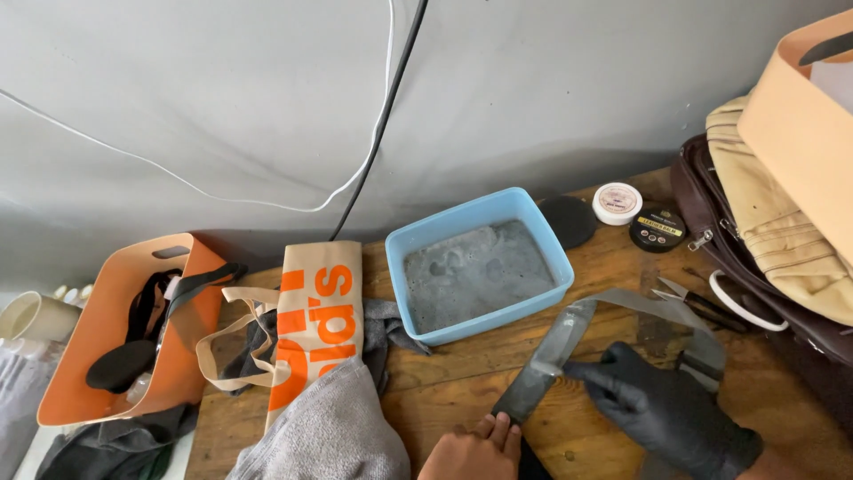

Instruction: The person cleans the gray straps of a black bag by applying a cleaning solution with a small brush and then wiping them with a gray cloth.

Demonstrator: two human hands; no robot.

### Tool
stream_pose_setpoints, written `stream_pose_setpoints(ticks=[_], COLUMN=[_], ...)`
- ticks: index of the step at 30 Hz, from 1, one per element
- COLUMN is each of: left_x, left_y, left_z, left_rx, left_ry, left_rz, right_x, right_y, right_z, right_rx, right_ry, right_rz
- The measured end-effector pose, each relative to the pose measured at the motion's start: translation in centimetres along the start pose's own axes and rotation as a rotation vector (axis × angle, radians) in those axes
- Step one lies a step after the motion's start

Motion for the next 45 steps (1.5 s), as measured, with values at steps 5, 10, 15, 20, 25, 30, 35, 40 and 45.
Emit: stream_pose_setpoints(ticks=[5,10,15,20,25,30,35,40,45], left_x=[-1.0,0.8,-0.4,-2.8,-1.5,-4.4,-3.0,-3.9,-4.6], left_y=[0.0,-0.3,-0.2,0.3,0.0,0.5,0.1,0.5,1.3], left_z=[0.8,0.0,0.7,1.1,1.0,1.6,1.0,1.0,1.0], left_rx=[0.008,0.008,0.036,-0.005,-0.005,-0.016,-0.014,0.002,-0.073], left_ry=[0.188,0.377,0.143,-0.188,-0.200,-0.294,-0.199,-0.119,-0.323], left_rz=[-0.100,-0.177,-0.106,0.032,0.041,0.074,0.039,0.017,0.138], right_x=[-2.4,-3.4,-3.7,-2.8,0.5,-4.7,-1.9,-4.4,-7.0], right_y=[1.6,0.1,1.0,1.6,1.5,3.7,1.4,2.7,0.0], right_z=[-1.4,-0.8,-1.7,-0.5,-0.5,-0.9,-0.7,-1.4,-1.2], right_rx=[0.311,-0.042,0.032,0.139,0.038,0.200,0.130,0.110,0.069], right_ry=[-0.140,0.175,0.110,0.074,-0.159,0.167,0.051,0.143,0.342], right_rz=[0.026,0.084,0.080,0.119,-0.121,0.163,0.032,0.112,0.056])
Point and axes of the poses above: each hand's wrist, its own z-axis away from the middle knuckle, its own x-axis out of the palm, y = z × x, the point moved 4 cm from there along -z, towards the middle knuckle, and after that the axes turned 9 degrees about -y, right-handed, at the moved point
